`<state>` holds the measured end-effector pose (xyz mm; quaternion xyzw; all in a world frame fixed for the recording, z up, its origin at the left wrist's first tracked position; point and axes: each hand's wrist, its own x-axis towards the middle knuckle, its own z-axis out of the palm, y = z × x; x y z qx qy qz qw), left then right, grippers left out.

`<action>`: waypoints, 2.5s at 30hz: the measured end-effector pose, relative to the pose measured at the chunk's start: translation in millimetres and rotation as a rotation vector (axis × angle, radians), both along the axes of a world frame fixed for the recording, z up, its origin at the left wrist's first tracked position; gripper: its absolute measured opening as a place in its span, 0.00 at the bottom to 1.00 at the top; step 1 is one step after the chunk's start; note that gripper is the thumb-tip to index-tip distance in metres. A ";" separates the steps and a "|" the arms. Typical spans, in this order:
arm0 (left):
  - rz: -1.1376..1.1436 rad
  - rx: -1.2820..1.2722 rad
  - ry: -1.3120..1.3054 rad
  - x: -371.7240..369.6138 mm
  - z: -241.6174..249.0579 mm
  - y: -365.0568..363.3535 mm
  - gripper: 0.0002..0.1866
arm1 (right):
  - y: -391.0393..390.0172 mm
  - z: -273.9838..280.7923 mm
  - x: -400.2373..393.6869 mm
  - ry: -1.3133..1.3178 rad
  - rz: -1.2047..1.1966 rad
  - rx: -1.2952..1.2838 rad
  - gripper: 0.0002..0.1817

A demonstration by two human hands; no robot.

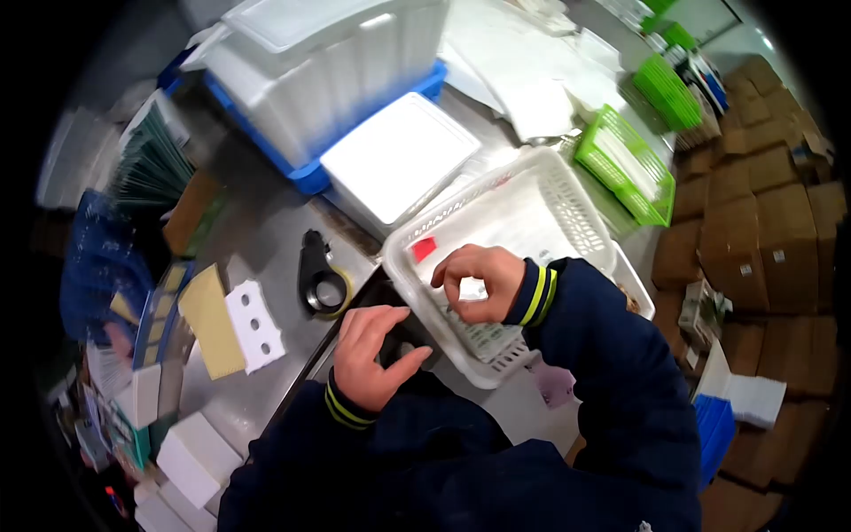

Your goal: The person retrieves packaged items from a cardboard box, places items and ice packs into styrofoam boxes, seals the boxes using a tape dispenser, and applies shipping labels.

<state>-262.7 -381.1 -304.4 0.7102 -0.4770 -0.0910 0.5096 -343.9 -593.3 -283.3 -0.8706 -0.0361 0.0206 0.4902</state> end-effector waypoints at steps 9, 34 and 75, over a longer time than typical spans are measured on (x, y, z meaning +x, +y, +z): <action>0.462 -0.117 0.283 7.5 -6.7 112.6 0.05 | 136.0 15.9 76.5 -0.089 0.123 0.101 0.10; 0.914 0.008 -0.057 62.1 -87.1 564.7 0.10 | 581.2 -135.8 228.7 0.341 -0.014 0.170 0.15; 0.803 0.518 -0.558 101.3 -108.7 504.7 0.05 | 517.3 -148.4 191.2 0.263 -0.328 -0.167 0.23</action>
